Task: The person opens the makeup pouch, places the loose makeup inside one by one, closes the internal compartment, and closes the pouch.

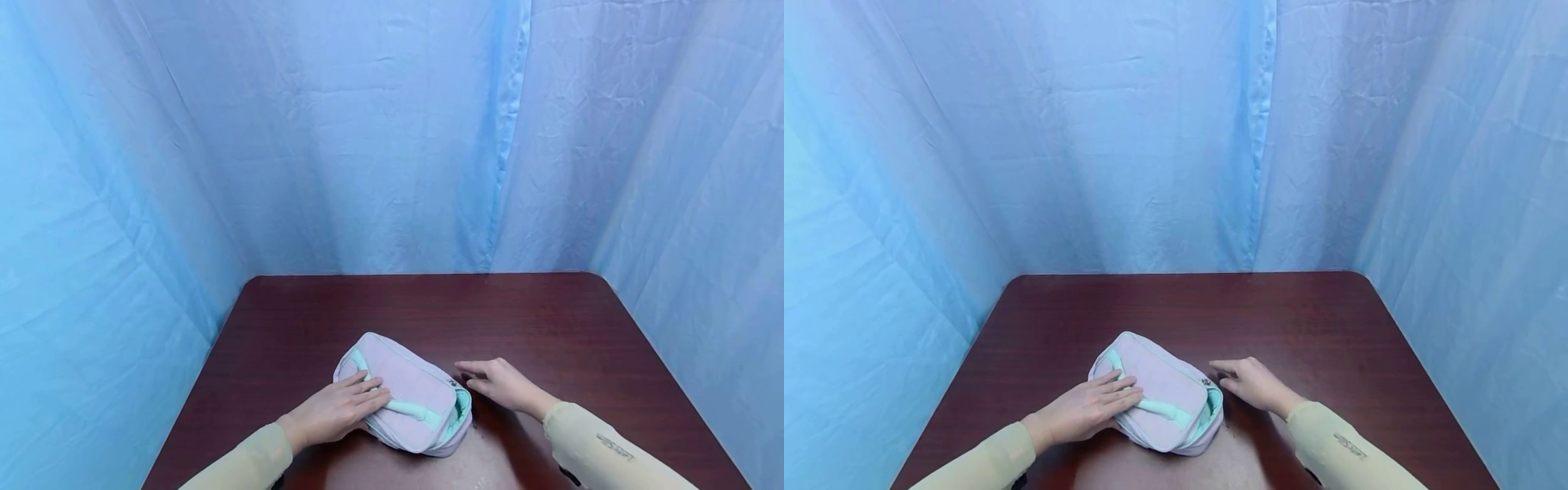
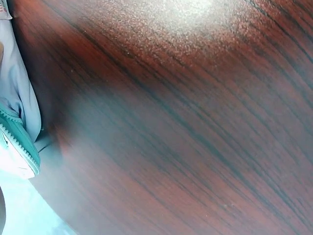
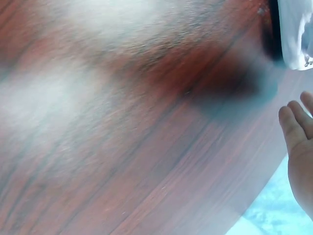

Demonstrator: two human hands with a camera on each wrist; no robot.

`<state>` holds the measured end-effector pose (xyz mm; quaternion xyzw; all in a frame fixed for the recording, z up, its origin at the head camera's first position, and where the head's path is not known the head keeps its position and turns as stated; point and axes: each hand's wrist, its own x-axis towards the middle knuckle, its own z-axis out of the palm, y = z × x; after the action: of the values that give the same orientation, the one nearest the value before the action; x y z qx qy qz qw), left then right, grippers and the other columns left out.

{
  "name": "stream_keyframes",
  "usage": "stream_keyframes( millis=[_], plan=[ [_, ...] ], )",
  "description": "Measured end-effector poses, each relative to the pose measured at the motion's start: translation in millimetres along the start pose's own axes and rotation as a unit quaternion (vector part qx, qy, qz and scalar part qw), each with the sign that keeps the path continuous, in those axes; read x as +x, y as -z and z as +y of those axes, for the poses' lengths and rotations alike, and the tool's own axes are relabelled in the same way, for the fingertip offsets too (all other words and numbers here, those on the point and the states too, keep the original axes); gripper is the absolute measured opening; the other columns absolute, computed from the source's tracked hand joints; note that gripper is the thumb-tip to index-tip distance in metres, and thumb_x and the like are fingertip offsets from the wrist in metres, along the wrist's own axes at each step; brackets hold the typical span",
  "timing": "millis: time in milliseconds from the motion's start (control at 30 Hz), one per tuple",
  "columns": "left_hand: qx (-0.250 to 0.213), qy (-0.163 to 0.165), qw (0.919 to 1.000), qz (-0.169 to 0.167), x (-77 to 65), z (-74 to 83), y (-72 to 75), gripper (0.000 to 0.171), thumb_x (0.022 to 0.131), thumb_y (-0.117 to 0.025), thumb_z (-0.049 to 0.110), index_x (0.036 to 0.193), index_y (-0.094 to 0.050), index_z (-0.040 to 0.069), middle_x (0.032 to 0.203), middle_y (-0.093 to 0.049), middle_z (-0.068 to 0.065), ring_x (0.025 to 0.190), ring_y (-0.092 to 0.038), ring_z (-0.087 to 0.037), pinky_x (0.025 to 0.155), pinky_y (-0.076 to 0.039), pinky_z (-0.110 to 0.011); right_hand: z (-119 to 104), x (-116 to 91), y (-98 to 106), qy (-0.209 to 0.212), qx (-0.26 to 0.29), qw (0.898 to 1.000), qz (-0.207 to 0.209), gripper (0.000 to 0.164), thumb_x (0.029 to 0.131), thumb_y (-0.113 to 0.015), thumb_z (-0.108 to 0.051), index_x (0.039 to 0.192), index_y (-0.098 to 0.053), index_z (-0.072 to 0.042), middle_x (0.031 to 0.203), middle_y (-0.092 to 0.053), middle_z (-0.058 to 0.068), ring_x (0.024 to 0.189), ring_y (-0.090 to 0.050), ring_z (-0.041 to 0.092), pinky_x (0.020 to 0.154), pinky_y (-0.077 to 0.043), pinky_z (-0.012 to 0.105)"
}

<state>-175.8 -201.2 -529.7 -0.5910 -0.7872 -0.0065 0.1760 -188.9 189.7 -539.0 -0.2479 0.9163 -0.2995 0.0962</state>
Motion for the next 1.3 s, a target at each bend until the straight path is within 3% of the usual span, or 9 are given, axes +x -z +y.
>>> stream_keyframes(
  millis=[433, 667, 933, 1133, 1300],
  plan=[
    [-0.014, 0.001, 0.9997, 0.021, 1.3, -1.1, -3.1, 0.063, 0.081, -0.086, 0.026, 0.136, -0.061, 0.01, 0.133, -0.068, 0.0, 0.128, -0.062, -0.018, 0.109, -0.049, -0.041, 0, 16, -4, 0.085, 0.026, 0.995, -0.043, 0.034, 0.097, -0.066, -0.003, 0.13, -0.072, -0.009, 0.133, -0.068, 0.01, 0.123, -0.065, 0.025, 0.096, -0.057, 0.035],
    [-0.018, 0.002, 0.9996, 0.024, -0.3, -1.6, -4.6, 0.063, 0.08, -0.085, 0.026, 0.136, -0.061, 0.01, 0.132, -0.069, 0.001, 0.127, -0.062, -0.018, 0.108, -0.05, -0.041, 3, 19, -4, 0.071, 0.041, 0.995, -0.048, 0.022, 0.095, -0.071, -0.006, 0.111, -0.08, -0.016, 0.129, -0.071, 0.009, 0.121, -0.067, 0.023, 0.094, -0.058, 0.031],
    [-0.021, 0.0, 0.9996, 0.017, -0.3, -2.5, -3.8, 0.061, 0.082, -0.084, 0.025, 0.136, -0.061, 0.01, 0.132, -0.069, 0.0, 0.127, -0.063, -0.018, 0.109, -0.049, -0.041, 7, 18, -6, 0.088, 0.032, 0.994, -0.062, 0.027, 0.095, -0.07, -0.005, 0.118, -0.078, -0.015, 0.132, -0.068, 0.011, 0.123, -0.065, 0.024, 0.094, -0.057, 0.031],
    [-0.019, -0.001, 0.9997, 0.012, -0.5, -3.0, -3.1, 0.059, 0.083, -0.084, 0.025, 0.136, -0.061, 0.011, 0.132, -0.069, 0.001, 0.128, -0.062, -0.018, 0.111, -0.047, -0.04, 4, 20, -4, 0.066, 0.029, 0.994, -0.076, 0.019, 0.093, -0.072, -0.006, 0.1, -0.076, -0.024, 0.13, -0.07, 0.009, 0.121, -0.066, 0.022, 0.091, -0.057, 0.03],
    [-0.021, -0.002, 0.9998, 0.004, -0.7, -3.0, -1.3, 0.06, 0.083, -0.084, 0.024, 0.137, -0.062, 0.01, 0.133, -0.068, 0.001, 0.128, -0.062, -0.018, 0.113, -0.046, -0.039, -1, 22, -1, 0.049, 0.029, 0.997, -0.061, 0.02, 0.091, -0.072, -0.004, 0.088, -0.066, -0.022, 0.116, -0.076, 0.006, 0.107, -0.071, 0.014, 0.078, -0.056, 0.025]
  ],
)
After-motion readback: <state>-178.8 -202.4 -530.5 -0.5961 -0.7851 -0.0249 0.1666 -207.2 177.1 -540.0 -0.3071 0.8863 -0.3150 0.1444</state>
